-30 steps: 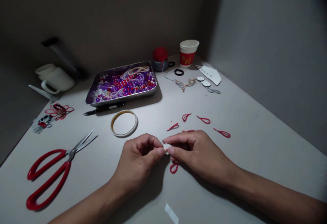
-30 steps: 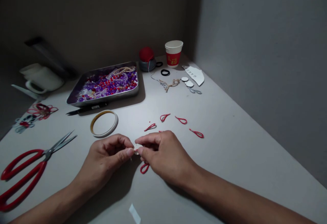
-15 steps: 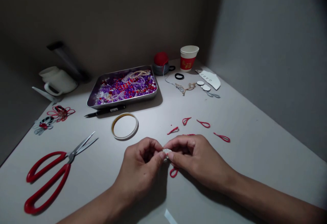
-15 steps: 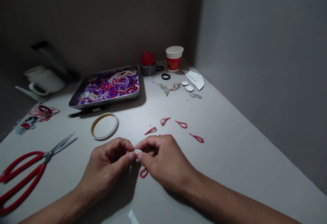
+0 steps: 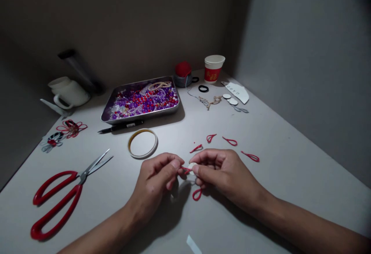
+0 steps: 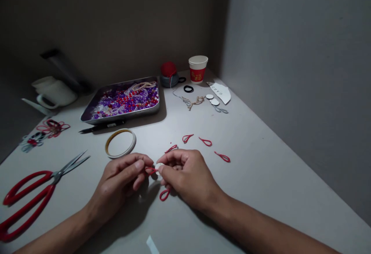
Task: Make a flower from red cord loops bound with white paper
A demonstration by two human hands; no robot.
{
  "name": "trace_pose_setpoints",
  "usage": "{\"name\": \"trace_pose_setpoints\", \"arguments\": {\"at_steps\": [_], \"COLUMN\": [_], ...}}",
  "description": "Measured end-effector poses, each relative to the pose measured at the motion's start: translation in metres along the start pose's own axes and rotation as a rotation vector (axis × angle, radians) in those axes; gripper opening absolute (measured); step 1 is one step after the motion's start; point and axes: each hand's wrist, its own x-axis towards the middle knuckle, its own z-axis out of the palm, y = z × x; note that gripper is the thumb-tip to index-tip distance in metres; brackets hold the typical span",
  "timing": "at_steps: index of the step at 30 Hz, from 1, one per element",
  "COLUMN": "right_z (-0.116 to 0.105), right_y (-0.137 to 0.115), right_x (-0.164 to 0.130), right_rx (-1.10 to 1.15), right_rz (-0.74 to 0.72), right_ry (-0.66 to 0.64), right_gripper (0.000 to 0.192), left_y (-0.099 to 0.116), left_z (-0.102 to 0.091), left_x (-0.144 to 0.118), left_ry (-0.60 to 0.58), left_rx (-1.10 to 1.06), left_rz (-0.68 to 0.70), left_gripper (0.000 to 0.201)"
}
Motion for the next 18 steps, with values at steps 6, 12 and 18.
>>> {"name": "trace_pose_setpoints", "arguments": {"at_steps": [6,12,18], "right_z": [0.003,-0.001,-0.025], "right_y": [0.004,0.004,-0.014], "right_x": [-0.001,-0.002,-0.003], "right_rx": [-0.024,-0.074,-0.413], "right_rz": [-0.014,-0.051,-0.357], "right_ry": [-0.052,-0.140,0.221], "right_gripper": [0.008,0.022,0.020], "left_y": [0.006,0.010,0.009], "left_z": [0.008,0.010,0.004], "left_x": [-0.001,0.000,0.001], "left_ry": [0.031,0.096,0.157], "left_rx": [0.183,0.201,0.107], "left_rz": [-0.054,-0.090,-0.093], "left_gripper": [0.020,0.018,0.018]}}
